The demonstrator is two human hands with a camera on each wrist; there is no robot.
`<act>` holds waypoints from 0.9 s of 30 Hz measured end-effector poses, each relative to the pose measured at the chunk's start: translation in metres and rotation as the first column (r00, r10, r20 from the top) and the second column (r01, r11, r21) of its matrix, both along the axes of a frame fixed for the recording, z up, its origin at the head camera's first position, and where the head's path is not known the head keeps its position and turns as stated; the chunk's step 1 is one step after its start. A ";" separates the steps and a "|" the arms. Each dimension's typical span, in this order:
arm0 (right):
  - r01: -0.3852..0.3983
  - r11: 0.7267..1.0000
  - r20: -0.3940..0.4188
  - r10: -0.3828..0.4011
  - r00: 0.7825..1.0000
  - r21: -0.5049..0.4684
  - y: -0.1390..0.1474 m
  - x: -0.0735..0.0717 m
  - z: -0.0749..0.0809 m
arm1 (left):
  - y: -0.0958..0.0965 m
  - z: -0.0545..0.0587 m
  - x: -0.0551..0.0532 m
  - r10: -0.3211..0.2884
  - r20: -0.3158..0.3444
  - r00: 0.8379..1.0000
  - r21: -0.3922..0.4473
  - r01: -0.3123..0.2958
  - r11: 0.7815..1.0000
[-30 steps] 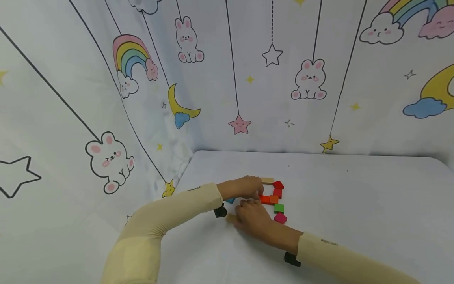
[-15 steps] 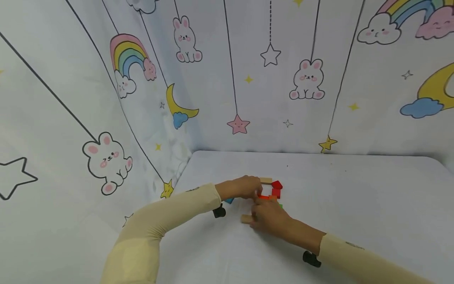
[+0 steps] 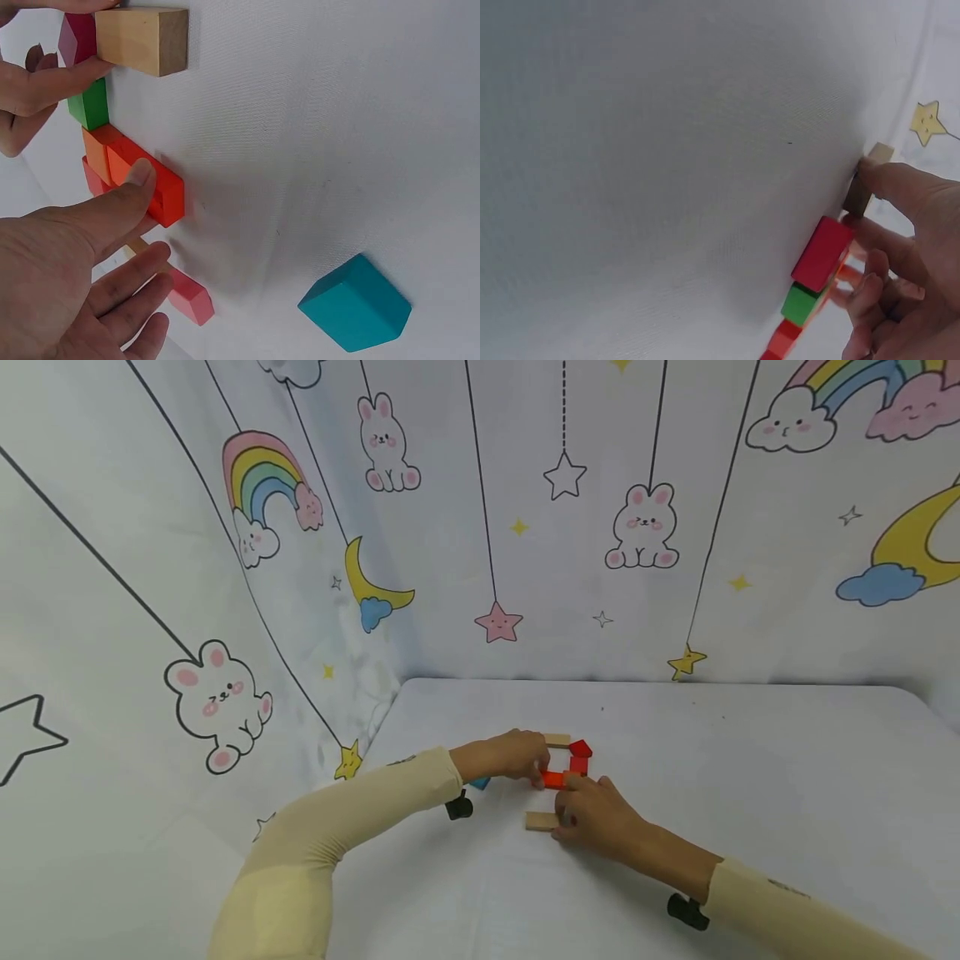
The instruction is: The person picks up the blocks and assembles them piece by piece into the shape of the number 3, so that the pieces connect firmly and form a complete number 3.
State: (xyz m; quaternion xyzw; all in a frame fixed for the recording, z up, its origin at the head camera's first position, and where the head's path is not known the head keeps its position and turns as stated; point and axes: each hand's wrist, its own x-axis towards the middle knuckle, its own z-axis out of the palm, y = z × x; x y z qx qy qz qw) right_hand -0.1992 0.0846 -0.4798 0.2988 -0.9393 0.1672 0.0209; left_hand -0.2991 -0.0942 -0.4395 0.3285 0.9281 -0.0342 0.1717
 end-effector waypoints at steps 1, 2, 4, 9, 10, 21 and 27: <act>0.004 1.000 0.001 -0.004 1.000 0.004 0.001 0.000 0.000 | 0.000 0.000 0.000 -0.004 -0.003 1.000 -0.002 0.004 1.000; 0.008 1.000 -0.001 -0.008 1.000 0.012 0.002 0.000 -0.001 | 0.000 -0.001 -0.001 -0.007 -0.005 1.000 -0.003 0.007 1.000; 0.015 0.999 -0.009 -0.014 1.000 0.030 0.004 0.001 -0.001 | 0.000 -0.002 -0.001 -0.010 -0.005 1.000 -0.003 0.010 1.000; 0.017 0.999 -0.020 -0.016 1.000 0.030 0.008 0.001 -0.001 | 0.000 -0.005 -0.002 -0.005 0.001 1.000 -0.001 0.005 1.000; 0.012 1.000 -0.026 -0.011 1.000 0.025 0.009 0.001 -0.001 | 0.000 -0.005 -0.003 -0.006 -0.001 1.000 -0.001 0.006 1.000; -0.050 0.999 -0.039 0.050 0.998 0.000 0.018 0.005 0.001 | 0.000 -0.005 -0.002 -0.023 -0.017 1.000 -0.006 0.023 1.000; -0.037 0.999 -0.033 0.037 0.999 -0.007 0.021 0.004 -0.002 | -0.002 -0.004 -0.001 -0.012 -0.014 1.000 0.002 0.012 1.000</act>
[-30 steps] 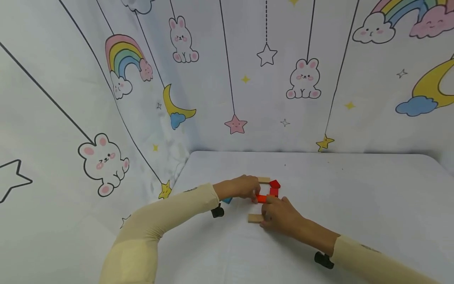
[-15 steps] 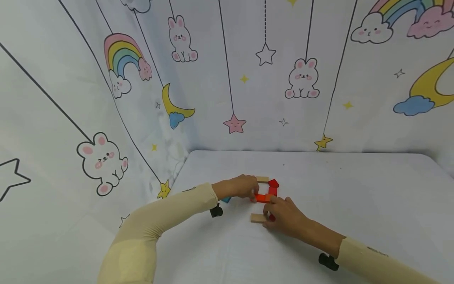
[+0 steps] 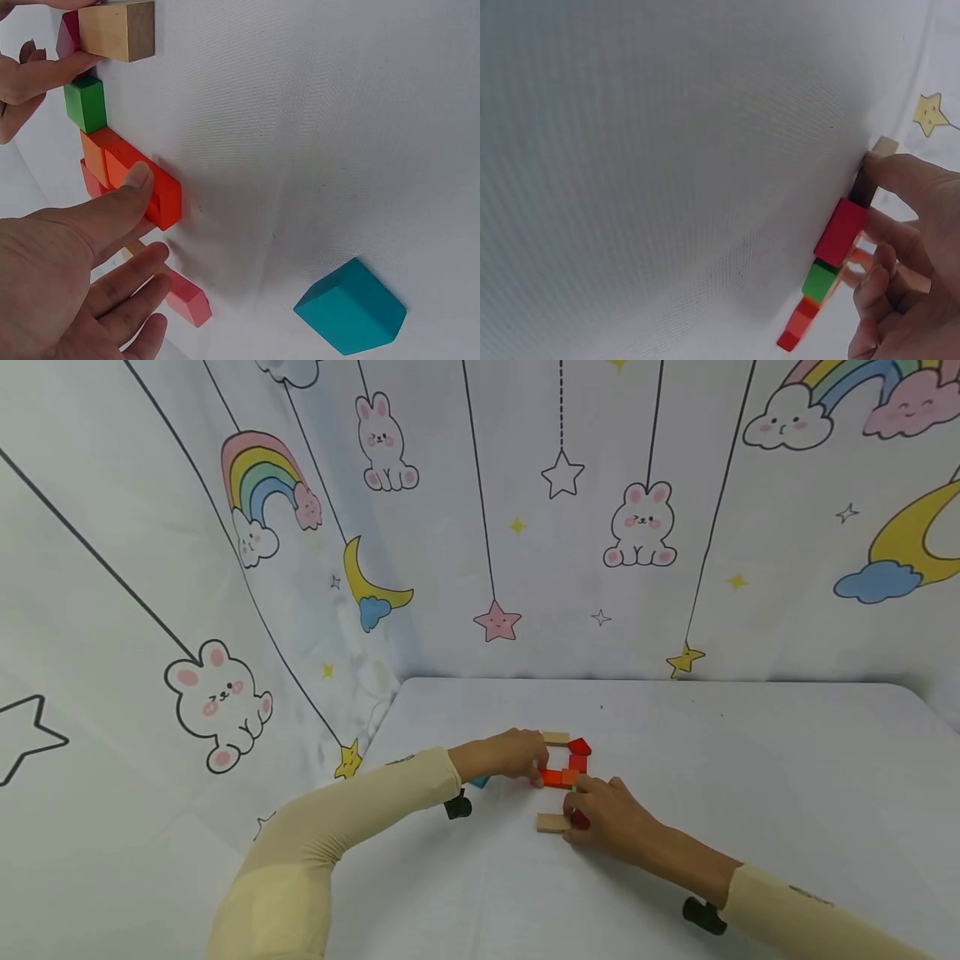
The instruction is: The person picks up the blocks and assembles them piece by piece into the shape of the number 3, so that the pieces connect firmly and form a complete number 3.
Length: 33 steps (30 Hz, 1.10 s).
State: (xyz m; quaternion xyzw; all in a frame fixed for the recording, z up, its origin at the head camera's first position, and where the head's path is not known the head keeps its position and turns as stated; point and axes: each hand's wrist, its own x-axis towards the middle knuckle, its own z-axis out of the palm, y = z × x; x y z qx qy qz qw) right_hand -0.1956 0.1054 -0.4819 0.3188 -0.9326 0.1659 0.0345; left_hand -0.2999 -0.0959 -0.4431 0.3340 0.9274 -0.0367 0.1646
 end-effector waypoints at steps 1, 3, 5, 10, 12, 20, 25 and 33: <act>0.000 1.000 -0.003 0.000 1.000 0.002 0.000 -0.001 -0.001 | -0.001 0.000 0.000 0.001 0.001 1.000 0.003 -0.001 1.000; 0.001 1.000 -0.005 -0.001 1.000 0.008 -0.001 -0.002 -0.001 | -0.002 0.000 0.000 0.002 0.001 1.000 0.006 -0.002 1.000; -0.003 1.000 -0.006 0.003 1.000 0.014 -0.001 -0.002 -0.002 | -0.004 -0.001 0.001 -0.001 -0.001 1.000 0.006 0.001 1.000; -0.012 1.000 -0.004 0.012 1.000 0.028 -0.003 -0.004 -0.003 | -0.008 -0.002 0.001 -0.002 0.003 1.000 0.014 0.002 1.000; -0.012 1.000 -0.012 0.013 1.000 0.026 -0.003 -0.003 -0.003 | -0.009 -0.002 0.001 -0.001 0.006 1.000 0.017 0.001 1.000; -0.067 0.998 -0.229 0.069 0.971 0.019 -0.023 0.005 -0.003 | -0.004 0.003 0.002 -0.012 -0.008 1.000 -0.015 0.012 1.000; -0.140 0.990 -0.271 0.143 0.952 0.031 -0.055 0.010 -0.003 | 0.006 0.006 0.002 -0.022 -0.011 1.000 -0.049 0.021 0.999; -0.115 0.993 -0.184 0.116 0.976 0.016 -0.104 0.000 -0.002 | 0.009 0.011 0.004 0.003 0.026 1.000 -0.053 -0.002 0.999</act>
